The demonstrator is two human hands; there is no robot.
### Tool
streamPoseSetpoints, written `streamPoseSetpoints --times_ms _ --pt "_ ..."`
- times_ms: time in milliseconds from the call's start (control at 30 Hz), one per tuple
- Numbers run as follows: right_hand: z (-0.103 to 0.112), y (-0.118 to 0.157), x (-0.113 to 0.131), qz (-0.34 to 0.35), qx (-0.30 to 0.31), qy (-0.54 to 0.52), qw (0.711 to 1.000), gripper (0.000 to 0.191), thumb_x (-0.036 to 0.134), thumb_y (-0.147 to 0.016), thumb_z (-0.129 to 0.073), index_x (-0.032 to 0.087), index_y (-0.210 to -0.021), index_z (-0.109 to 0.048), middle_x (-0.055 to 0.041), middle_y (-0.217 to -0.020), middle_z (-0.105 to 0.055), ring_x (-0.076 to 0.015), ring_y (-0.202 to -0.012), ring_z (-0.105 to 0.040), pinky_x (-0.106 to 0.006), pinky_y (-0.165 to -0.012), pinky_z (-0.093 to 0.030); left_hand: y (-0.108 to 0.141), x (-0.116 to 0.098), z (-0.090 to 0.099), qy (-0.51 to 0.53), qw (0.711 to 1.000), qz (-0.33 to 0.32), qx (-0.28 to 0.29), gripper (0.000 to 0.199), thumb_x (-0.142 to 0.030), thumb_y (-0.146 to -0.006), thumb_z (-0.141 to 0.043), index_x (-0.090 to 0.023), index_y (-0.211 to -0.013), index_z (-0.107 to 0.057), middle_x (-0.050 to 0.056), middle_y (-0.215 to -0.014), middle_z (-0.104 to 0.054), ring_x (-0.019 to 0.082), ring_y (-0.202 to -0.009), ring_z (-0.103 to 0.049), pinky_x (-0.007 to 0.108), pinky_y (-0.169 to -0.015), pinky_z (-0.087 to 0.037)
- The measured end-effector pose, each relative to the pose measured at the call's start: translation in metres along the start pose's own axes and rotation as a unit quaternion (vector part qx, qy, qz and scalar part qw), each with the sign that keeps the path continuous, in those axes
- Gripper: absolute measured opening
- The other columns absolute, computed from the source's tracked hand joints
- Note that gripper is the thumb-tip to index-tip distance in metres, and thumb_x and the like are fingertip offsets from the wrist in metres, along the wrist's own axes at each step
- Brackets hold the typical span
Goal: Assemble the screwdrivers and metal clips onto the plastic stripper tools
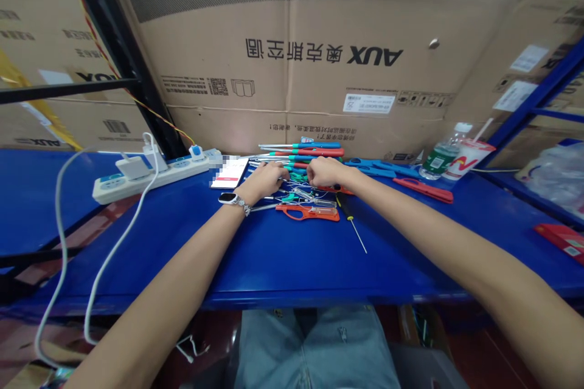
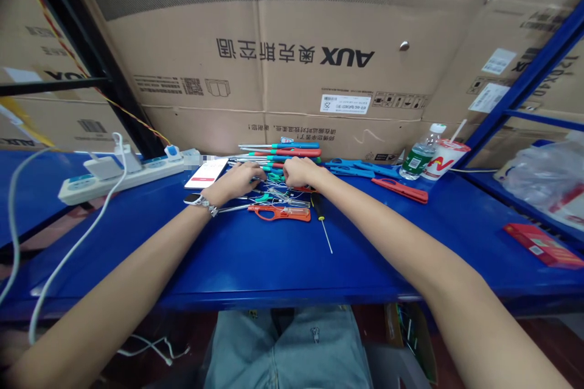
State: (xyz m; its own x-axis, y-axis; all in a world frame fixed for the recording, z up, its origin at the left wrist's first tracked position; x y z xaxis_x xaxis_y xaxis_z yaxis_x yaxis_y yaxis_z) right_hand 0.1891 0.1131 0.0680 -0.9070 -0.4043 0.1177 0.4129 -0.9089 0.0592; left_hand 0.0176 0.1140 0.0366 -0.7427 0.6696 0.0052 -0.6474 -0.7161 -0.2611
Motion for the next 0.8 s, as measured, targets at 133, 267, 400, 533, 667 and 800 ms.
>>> streamPoseSetpoints --times_ms 133,267,400,533,667,800 --pt "-0.001 0.0 -0.014 0.015 -0.041 -0.067 0.997 0.008 0.012 -0.072 -0.071 0.019 -0.073 -0.069 -0.0068 -0.078 -0.073 -0.0229 -0.077 -0.069 -0.032 -0.067 -0.048 0.0 -0.001 -0.002 -0.006 1.0 0.008 -0.007 0.028 -0.01 -0.094 -0.048 -0.017 -0.106 -0.072 0.013 -0.115 -0.067 0.028 -0.113 -0.062 0.041 -0.095 -0.047" --pt "-0.001 0.002 -0.028 0.038 -0.106 -0.186 0.976 0.004 0.015 -0.08 -0.065 0.018 -0.082 -0.066 -0.0061 -0.084 -0.073 -0.0179 -0.075 -0.067 -0.03 -0.068 -0.051 -0.001 0.002 -0.006 0.006 1.0 0.013 -0.013 0.025 -0.013 -0.093 -0.05 -0.017 -0.104 -0.073 0.014 -0.114 -0.067 0.029 -0.111 -0.062 0.039 -0.09 -0.049" --pt "-0.008 0.006 -0.038 0.059 -0.129 -0.348 0.927 0.007 0.018 -0.077 -0.071 0.018 -0.075 -0.065 -0.0049 -0.075 -0.07 -0.0176 -0.069 -0.065 -0.033 -0.067 -0.052 0.001 0.004 -0.004 0.048 0.998 0.008 -0.039 0.018 -0.021 -0.093 -0.056 -0.018 -0.101 -0.071 0.011 -0.108 -0.07 0.027 -0.106 -0.064 0.039 -0.09 -0.05" --pt "-0.013 0.021 -0.04 0.071 -0.183 -0.408 0.892 0.014 0.029 -0.076 -0.076 0.019 -0.078 -0.068 -0.0046 -0.075 -0.07 -0.0188 -0.069 -0.065 -0.036 -0.069 -0.053 0.006 -0.002 0.011 0.145 0.984 -0.019 -0.105 0.022 -0.028 -0.091 -0.06 -0.017 -0.108 -0.067 0.011 -0.107 -0.071 0.025 -0.1 -0.066 0.039 -0.089 -0.052" --pt "-0.017 0.04 -0.036 0.064 -0.224 -0.469 0.852 0.031 0.046 -0.071 -0.08 0.02 -0.081 -0.066 -0.0037 -0.075 -0.069 -0.0186 -0.068 -0.064 -0.035 -0.065 -0.052 0.015 -0.018 0.029 0.247 0.958 -0.027 -0.143 0.028 -0.031 -0.092 -0.059 -0.017 -0.117 -0.064 0.008 -0.1 -0.072 0.021 -0.09 -0.068 0.035 -0.082 -0.053" --pt "-0.018 0.054 -0.037 0.049 -0.277 -0.483 0.829 0.034 0.05 -0.073 -0.078 0.02 -0.082 -0.066 -0.0022 -0.072 -0.067 -0.0166 -0.061 -0.061 -0.034 -0.062 -0.051 0.023 -0.032 0.033 0.273 0.949 -0.018 -0.156 0.024 -0.03 -0.092 -0.061 -0.019 -0.113 -0.061 0.007 -0.101 -0.071 0.02 -0.09 -0.067 0.035 -0.083 -0.054"
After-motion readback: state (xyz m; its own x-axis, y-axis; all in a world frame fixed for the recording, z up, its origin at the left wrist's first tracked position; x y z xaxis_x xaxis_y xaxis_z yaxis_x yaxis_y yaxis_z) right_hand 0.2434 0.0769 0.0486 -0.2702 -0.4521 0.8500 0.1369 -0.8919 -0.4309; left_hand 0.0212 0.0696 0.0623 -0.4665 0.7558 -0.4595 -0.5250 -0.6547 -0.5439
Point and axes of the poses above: each hand's wrist, its own y-axis away from the middle knuckle, its own z-axis out of the back of the hand, x = y × z, the point moved 4 cm from there along -y, towards the middle knuckle
